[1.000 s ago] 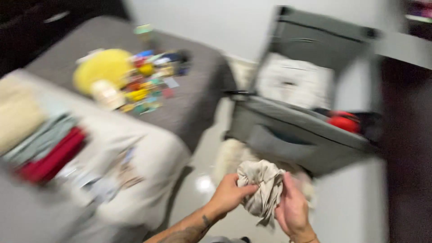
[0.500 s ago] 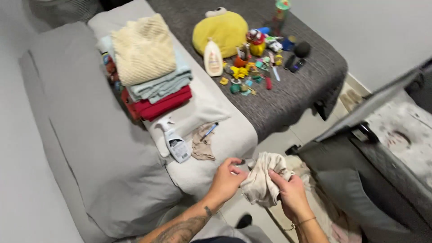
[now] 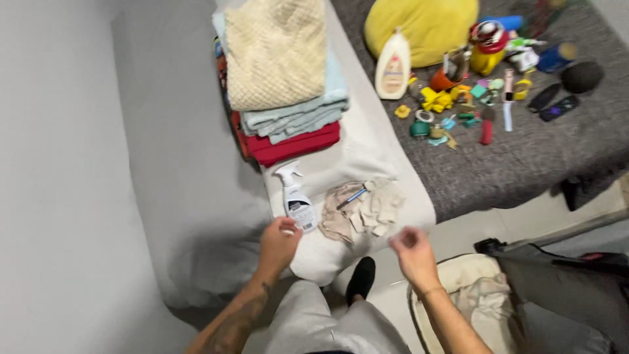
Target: The person moves various toys and small items from a shelf onto a bed, then wipes the shelf with a cloth and sprays it with a cleaning bottle. The items include figurines, watches, and containers, which are placed on the bed before the shelf is cleaned.
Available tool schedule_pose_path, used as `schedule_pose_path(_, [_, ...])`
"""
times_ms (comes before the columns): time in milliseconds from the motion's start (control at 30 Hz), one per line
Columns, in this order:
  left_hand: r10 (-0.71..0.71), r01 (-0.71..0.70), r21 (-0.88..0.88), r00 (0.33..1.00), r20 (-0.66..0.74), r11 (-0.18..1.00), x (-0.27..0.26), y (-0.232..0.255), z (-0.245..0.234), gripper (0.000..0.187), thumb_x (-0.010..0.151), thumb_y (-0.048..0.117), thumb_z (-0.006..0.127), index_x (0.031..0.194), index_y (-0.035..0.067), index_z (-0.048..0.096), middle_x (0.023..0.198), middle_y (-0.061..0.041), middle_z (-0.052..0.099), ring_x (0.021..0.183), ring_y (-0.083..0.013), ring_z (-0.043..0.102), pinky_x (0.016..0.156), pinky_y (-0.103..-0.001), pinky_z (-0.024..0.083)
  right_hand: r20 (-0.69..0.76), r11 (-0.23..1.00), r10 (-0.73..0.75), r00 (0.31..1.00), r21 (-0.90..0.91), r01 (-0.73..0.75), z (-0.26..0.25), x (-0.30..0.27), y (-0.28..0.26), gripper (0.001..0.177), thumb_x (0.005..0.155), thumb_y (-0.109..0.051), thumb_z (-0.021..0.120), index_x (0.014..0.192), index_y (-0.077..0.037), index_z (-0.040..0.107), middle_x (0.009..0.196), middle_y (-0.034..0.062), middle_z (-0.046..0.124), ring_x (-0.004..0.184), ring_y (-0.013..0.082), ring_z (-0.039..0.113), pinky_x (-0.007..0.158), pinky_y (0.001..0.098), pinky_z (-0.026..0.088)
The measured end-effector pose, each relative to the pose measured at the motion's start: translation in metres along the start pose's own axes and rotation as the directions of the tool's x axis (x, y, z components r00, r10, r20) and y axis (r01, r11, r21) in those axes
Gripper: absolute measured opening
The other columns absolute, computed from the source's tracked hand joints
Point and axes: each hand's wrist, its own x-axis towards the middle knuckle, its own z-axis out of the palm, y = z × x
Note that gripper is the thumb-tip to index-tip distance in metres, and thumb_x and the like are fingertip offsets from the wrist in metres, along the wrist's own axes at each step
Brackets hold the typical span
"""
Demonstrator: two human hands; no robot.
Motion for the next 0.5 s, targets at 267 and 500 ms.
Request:
schedule_pose_path(267, [0.257, -0.274, 0.545, 0.960, 0.109, 0.793, 0.145, 0.035, -0.008, 0.098, 0.096, 0.046, 0.092, 0.175, 0.007, 0.050, 0.172, -0.016, 0.059, 0.156, -0.0428, 0.056, 0.129, -0.059, 0.044, 0.367, 0.949, 0.068, 0.928, 0.264, -0.174, 0.042, -0.062, -0.085, 0.035, 0.102, -0.004, 0.091, 0.136, 0.001, 0.087, 0.117, 0.0138, 0.094, 0.115, 0.0185, 0.085, 0.114, 0.0293, 0.062])
schedule_pose_path(500, [0.088, -0.156, 0.314, 0.971, 0.221, 0.937, 0.219, 0.029, 0.016, 0.076, 0.098, 0.040, 0.086, 0.166, 0.011, 0.065, 0.157, -0.028, 0.074, 0.151, -0.0514, 0.066, 0.128, -0.056, 0.051, 0.276, 0.913, -0.030, 0.961, 0.400, -0.086, 0.096, -0.116, -0.089, 0.025, 0.101, -0.007, 0.094, 0.125, 0.001, 0.096, 0.105, 0.0118, 0.095, 0.101, 0.0197, 0.083, 0.101, 0.0342, 0.068])
